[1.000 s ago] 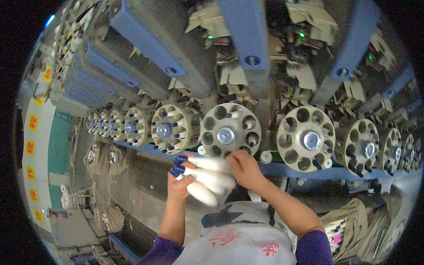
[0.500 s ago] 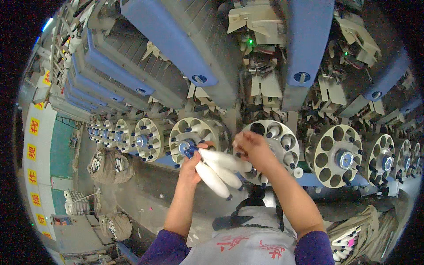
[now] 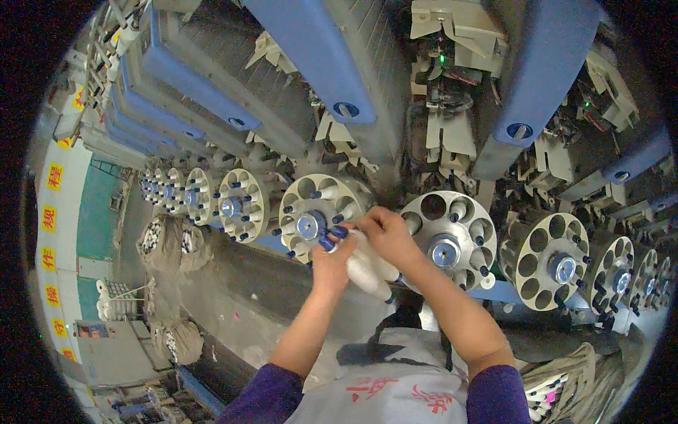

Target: The person repeatedly picks white thread spools from a large sack and places them into empty slots on rotating spindles of textile machines. The person handles several spools at a time, aligning them into the machine slots, then returns to the sack for more.

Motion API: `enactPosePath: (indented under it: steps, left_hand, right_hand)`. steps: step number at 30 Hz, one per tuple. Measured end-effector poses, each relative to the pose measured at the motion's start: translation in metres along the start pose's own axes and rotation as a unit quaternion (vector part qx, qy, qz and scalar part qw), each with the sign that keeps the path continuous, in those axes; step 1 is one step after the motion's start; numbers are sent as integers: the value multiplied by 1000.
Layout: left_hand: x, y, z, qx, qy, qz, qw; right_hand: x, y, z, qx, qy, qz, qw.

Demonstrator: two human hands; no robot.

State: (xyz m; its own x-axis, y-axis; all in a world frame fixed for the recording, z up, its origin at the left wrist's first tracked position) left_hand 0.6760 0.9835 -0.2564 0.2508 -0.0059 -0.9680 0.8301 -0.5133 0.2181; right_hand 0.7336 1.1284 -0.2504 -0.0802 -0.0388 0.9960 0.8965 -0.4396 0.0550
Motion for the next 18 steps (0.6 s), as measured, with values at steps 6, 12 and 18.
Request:
enactPosePath:
  steps: [6,12,18]
  left_hand:
    - [34,7,-22,-19,-30,12,999]
    - [16,15,-6,18,82,34,996]
    - [-23,31,-6,62,243,117,961]
  right_hand:
    - [-11,18,40,66,1,-80,995]
    - [-8,42,51,5,-8,2,1000]
    - [9,54,7,-55,100,216,970]
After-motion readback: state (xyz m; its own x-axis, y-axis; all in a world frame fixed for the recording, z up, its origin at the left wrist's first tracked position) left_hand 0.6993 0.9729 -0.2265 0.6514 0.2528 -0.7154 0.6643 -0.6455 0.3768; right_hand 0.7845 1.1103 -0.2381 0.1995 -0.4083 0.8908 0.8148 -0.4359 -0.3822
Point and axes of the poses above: each hand's wrist, its own y-axis away from the middle knuckle, its own z-axis out of the back of the hand, x = y × z, the point moved 1 cm from there along -y, towards the middle knuckle, and after that the axes turned 1 degree about x, right-handed, at the moved point
